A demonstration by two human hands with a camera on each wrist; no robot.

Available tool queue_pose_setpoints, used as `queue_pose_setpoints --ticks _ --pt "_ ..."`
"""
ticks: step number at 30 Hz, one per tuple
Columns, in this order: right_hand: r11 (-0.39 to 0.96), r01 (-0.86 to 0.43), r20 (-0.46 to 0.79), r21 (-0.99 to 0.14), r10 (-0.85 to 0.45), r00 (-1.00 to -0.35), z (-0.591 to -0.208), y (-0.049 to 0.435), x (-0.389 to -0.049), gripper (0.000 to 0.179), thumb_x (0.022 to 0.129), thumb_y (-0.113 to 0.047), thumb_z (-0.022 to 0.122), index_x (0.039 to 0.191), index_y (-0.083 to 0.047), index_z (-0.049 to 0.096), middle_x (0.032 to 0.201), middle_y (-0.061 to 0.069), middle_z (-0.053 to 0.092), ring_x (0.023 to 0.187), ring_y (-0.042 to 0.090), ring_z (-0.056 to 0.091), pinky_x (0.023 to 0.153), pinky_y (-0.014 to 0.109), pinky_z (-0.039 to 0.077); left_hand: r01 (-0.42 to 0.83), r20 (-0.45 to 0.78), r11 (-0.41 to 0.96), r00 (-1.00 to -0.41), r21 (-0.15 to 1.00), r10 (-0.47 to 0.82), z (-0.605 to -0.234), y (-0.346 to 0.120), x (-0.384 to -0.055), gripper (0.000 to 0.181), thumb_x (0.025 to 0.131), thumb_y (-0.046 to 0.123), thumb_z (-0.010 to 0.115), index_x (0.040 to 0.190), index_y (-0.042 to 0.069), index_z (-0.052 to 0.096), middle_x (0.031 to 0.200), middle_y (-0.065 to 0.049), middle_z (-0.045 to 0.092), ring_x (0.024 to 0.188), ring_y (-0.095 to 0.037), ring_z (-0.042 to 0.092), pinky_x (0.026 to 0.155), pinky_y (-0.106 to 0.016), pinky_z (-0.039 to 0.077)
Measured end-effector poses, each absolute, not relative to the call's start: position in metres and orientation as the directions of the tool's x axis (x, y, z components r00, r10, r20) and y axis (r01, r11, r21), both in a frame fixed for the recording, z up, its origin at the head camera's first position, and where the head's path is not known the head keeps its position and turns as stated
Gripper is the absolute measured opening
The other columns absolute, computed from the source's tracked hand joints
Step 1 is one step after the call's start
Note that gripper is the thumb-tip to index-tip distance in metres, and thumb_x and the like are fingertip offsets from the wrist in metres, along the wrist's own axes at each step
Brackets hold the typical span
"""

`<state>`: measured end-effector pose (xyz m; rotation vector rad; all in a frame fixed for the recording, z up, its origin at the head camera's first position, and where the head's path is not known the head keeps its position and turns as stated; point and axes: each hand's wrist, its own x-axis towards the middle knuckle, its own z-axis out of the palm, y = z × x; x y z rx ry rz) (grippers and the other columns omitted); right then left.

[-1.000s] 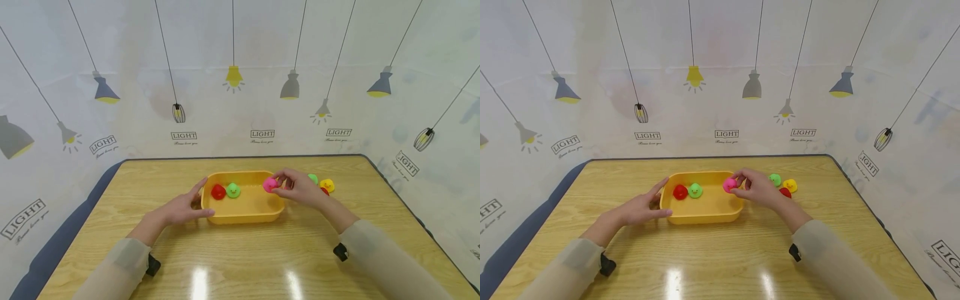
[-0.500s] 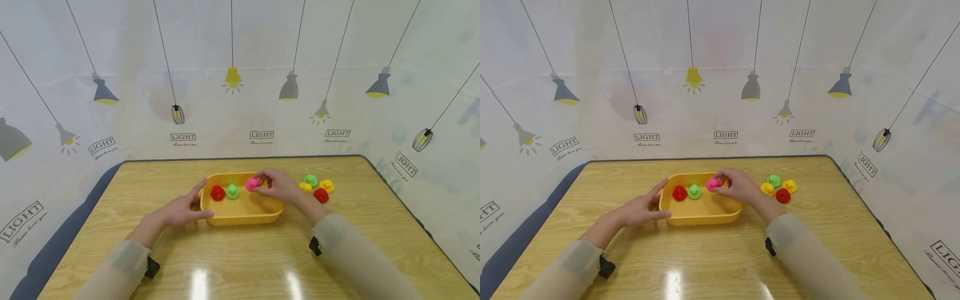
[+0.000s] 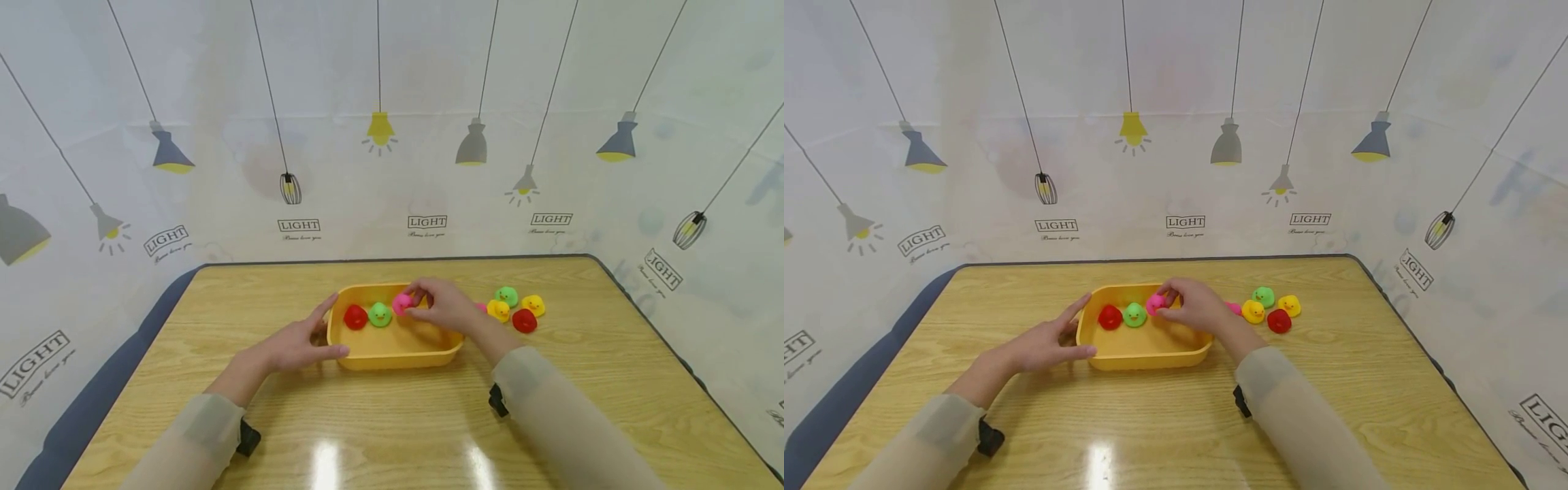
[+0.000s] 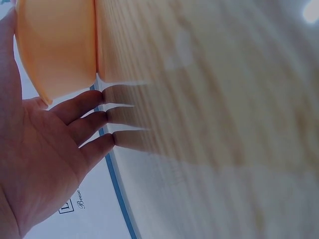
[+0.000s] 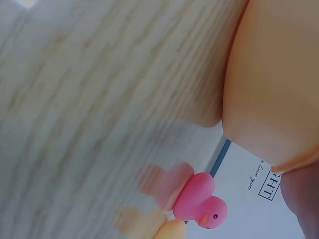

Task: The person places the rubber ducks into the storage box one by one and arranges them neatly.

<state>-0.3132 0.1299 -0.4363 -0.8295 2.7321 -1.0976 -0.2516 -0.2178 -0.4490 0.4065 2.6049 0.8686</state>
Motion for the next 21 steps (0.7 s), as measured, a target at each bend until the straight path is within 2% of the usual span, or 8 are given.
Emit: queue_pose_setpoints --ticks 9,15,21 --pt "0.697 -0.396 0.030 -0.597 -0.474 -0.880 -0.4419 0.1282 -0.3128 0.034 0.098 -0.034 0.085 0.127 -0.019 0.075 0.103 -0.004 0.073 0.089 0.017 0.059 0.082 0.033 0.050 0.167 -0.236 0.762 -0.891 0.626 0.389 -0.4482 -0.2173 -0.2496 0.115 0.094 0.076 0.071 0.176 0.045 -0.002 0.164 -0.021 0.056 0.149 -0.046 0.054 0.123 -0.070 0.041" --pt "0.773 -0.376 -0.022 -0.511 -0.449 -0.893 -0.4430 0.1266 -0.3119 0.036 0.099 -0.043 0.083 0.128 -0.023 0.073 0.104 -0.008 0.074 0.092 0.015 0.062 0.088 0.035 0.053 0.163 -0.241 0.763 -0.890 0.625 0.388 -0.4490 -0.2163 -0.2498 0.116 0.093 0.077 0.072 0.176 0.045 -0.002 0.164 -0.022 0.056 0.148 -0.046 0.055 0.123 -0.070 0.040" --pt "0.804 -0.372 -0.041 -0.464 -0.439 -0.898 -0.4400 0.1244 -0.3090 0.035 0.099 -0.043 0.082 0.128 -0.024 0.073 0.105 -0.008 0.074 0.092 0.015 0.064 0.092 0.038 0.055 0.153 -0.246 0.764 -0.891 0.627 0.380 -0.4494 -0.2164 -0.2505 0.115 0.093 0.077 0.072 0.175 0.048 -0.002 0.164 -0.022 0.056 0.146 -0.044 0.057 0.122 -0.070 0.042"
